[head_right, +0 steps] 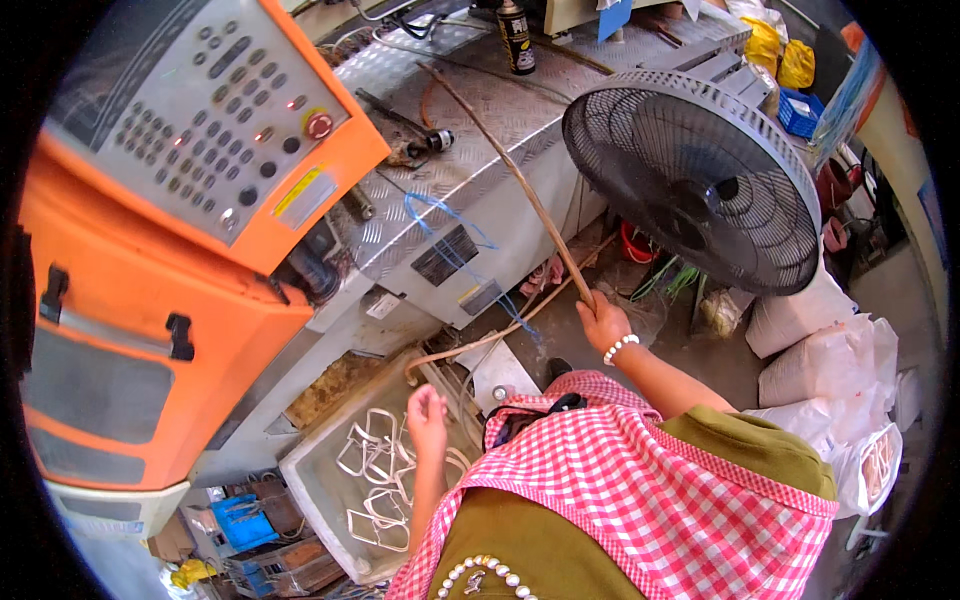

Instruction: The person assembles plastic hangers by inserting white plastic sleeves into pink hanger frames. They repeatedly pick up frames and sleeves, fit them together, and place the completed hangers into a large white sack. The person also briefly adjusts a hose connected to a nearby machine.

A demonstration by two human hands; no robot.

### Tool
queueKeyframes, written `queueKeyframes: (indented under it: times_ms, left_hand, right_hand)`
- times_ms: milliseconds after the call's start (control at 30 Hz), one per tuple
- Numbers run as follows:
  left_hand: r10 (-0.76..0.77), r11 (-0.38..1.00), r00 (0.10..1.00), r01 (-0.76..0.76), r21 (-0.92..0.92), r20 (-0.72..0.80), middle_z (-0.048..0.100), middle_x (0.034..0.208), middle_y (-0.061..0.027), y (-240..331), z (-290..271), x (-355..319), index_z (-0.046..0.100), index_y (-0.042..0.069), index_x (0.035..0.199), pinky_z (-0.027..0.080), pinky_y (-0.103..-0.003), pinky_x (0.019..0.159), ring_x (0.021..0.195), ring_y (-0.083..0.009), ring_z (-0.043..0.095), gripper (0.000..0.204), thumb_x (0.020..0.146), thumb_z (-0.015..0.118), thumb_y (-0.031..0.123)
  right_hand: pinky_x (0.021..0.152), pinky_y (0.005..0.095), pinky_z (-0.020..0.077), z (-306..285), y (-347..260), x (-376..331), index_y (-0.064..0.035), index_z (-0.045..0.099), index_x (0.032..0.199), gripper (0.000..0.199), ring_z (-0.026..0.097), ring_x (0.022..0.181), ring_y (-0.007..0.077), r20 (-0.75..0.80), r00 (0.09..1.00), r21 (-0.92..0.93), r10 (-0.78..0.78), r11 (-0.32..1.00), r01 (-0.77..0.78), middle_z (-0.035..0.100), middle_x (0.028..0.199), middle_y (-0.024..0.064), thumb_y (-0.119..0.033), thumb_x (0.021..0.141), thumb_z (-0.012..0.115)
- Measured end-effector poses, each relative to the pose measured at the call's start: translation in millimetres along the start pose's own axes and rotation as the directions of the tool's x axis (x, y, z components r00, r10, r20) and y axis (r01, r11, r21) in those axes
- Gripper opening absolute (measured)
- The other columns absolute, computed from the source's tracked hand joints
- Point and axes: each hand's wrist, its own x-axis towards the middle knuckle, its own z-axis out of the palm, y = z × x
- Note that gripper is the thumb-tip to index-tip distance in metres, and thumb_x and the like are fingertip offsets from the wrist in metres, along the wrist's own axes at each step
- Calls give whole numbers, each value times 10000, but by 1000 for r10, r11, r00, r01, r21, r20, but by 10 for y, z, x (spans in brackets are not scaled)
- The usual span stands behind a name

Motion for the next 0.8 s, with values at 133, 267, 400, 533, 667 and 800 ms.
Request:
queueKeyframes:
  times_ms: [133, 267, 400, 533, 667, 800]
  left_hand:
    - [91, 992, 992, -98, 82, 87, 600, 1002, -37, 475, 414, 839, 539, 19, 1122, 471, -233, 759, 898, -110, 588, 231, 934, 546, 152]
    - [166, 975, 973, -187, 123, 162, 605, 1016, -57, 838, 710, 1470, 554, 15, 1115, 467, -272, 798, 915, -136, 586, 227, 924, 541, 138]
    - [365, 823, 885, -452, 345, 290, 605, 1053, -120, 1130, 943, 2100, 565, 13, 1104, 451, -334, 860, 963, -235, 582, 243, 902, 542, 147]
    - [615, 443, 636, -767, 464, 466, 549, 1169, -159, 1418, 1171, 2755, 569, 23, 1103, 383, -405, 959, 1096, -336, 498, 261, 879, 538, 153]
    - [642, 183, 493, -842, 507, 587, 511, 1218, -178, 1436, 1313, 3279, 563, 19, 1111, 358, -429, 985, 1142, -357, 453, 279, 886, 546, 183]
    - [663, 134, 435, -870, 475, 609, 484, 1234, -196, 1314, 1355, 3442, 553, 10, 1094, 337, -462, 994, 1148, -379, 428, 278, 883, 541, 191]
  right_hand:
    - [631, 511, 457, -139, -187, 368, -98, 533, 1040, 295, 599, 740, 428, 71, 993, -65, 97, 994, -92, 622, 760, 220, -348, 884, 539]
    - [634, 487, 462, -175, -239, 586, -93, 552, 1020, 286, 602, 744, 415, 56, 996, -48, 66, 997, -63, 622, 765, 205, -341, 877, 559]
    - [641, 457, 465, -238, -563, 698, -91, 572, 1026, 280, 606, 756, 395, 57, 993, 49, 106, 993, -109, 627, 781, 185, -320, 864, 585]
    - [665, 427, 483, -113, -883, 866, -99, 570, 1109, 304, 617, 782, 376, -11, 997, 182, 82, 980, -79, 636, 813, 178, -273, 860, 585]
    - [702, 430, 487, 27, -1257, 1240, -72, 552, 1153, 331, 616, 804, 379, -31, 999, 266, 22, 964, -13, 634, 847, 193, -220, 856, 553]
    - [700, 456, 475, 332, -1490, 1813, -77, 545, 1169, 344, 600, 788, 399, -140, 984, 307, -112, 940, 151, 623, 842, 206, -205, 850, 529]
